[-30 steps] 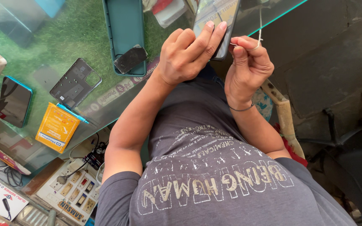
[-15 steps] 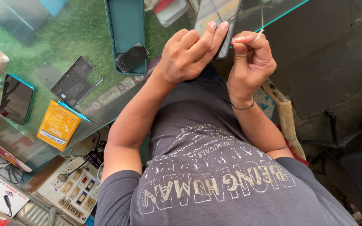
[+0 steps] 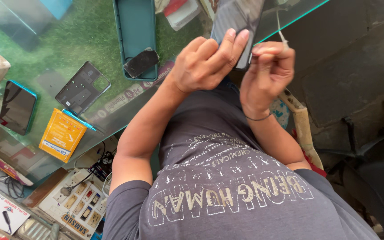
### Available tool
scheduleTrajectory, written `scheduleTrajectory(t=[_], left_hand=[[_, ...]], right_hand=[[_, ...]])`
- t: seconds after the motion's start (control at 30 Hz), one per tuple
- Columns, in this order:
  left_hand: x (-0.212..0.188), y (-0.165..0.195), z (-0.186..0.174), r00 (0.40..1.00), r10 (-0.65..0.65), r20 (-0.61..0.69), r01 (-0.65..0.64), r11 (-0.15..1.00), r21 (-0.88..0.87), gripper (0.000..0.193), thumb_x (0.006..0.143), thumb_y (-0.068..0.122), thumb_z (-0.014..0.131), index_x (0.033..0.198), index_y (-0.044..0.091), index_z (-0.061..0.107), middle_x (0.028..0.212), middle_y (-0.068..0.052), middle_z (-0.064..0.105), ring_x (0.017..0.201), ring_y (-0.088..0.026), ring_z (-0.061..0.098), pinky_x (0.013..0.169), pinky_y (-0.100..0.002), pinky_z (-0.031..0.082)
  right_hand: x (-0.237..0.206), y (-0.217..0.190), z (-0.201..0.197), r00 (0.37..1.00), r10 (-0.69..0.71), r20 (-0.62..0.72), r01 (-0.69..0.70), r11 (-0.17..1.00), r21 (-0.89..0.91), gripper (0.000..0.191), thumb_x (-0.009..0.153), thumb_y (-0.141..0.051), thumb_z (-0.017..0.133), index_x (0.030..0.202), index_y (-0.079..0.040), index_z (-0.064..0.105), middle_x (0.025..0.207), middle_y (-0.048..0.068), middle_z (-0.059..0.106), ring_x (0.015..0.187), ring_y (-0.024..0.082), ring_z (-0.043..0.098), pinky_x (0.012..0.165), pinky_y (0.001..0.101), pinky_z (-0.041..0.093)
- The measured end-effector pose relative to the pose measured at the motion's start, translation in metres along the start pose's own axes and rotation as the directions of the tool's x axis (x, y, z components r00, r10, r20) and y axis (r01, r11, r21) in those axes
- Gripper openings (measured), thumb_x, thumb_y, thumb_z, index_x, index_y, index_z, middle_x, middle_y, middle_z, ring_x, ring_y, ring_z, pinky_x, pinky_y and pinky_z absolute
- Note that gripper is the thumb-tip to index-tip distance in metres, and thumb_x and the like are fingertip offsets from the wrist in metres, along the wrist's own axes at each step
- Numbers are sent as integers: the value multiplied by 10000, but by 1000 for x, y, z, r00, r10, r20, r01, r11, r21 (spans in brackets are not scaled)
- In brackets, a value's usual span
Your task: The person uses a blue plastic pry tool to separate the back cover from a disassembled smartphone, then places the phone on a yellow box and continues prying. They then handle a white cable and a small black component, manipulating them with both hands on the glass counter.
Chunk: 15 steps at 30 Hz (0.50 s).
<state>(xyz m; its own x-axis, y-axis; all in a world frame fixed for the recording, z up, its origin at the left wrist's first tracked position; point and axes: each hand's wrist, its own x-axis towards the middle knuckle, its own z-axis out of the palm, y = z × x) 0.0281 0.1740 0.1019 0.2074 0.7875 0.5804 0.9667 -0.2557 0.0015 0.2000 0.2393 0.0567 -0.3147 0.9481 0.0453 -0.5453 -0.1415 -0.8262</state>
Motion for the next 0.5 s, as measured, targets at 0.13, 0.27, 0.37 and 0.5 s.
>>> scheduleTrajectory(t=[0.13,0.27,0.37,0.5], left_hand=[[-2,-6,-8,999,-29,-18,30,999,37,456,917,8,636,1368,-34,677,1278,-112,642,758,-118,512,656,-262,464],[-6,-8,-30,998,-21,-64,24,998,54,436,916,-1,633,1347,-38,690,1271,-124,651,745,-119,496,658,-259,466],[-16,-7,-50,994,-33,-109,42,996,79,438,889,-25,649,1321,-31,715,1260,-109,654,718,-115,474,640,-255,453],[-39,-5,-76,972,-120,-201,135,989,63,429,885,-49,684,1311,-20,715,1250,-94,662,721,-119,498,630,-271,449]], right_hand=[[13,-13,-16,995,95,-35,-95,996,1,130,1098,-125,693,1131,-25,617,1005,80,664,910,160,645,883,281,571],[22,-40,-30,949,313,41,-254,832,-493,132,1050,-133,686,1064,-4,661,1086,74,718,892,150,689,848,264,586],[18,-71,-30,955,179,238,159,371,-915,103,1052,-100,779,1036,-15,723,1048,95,726,845,191,693,769,297,569],[8,-87,6,865,-54,499,486,345,-803,213,1053,-50,903,1090,-10,697,1079,154,677,819,238,660,658,294,553]])
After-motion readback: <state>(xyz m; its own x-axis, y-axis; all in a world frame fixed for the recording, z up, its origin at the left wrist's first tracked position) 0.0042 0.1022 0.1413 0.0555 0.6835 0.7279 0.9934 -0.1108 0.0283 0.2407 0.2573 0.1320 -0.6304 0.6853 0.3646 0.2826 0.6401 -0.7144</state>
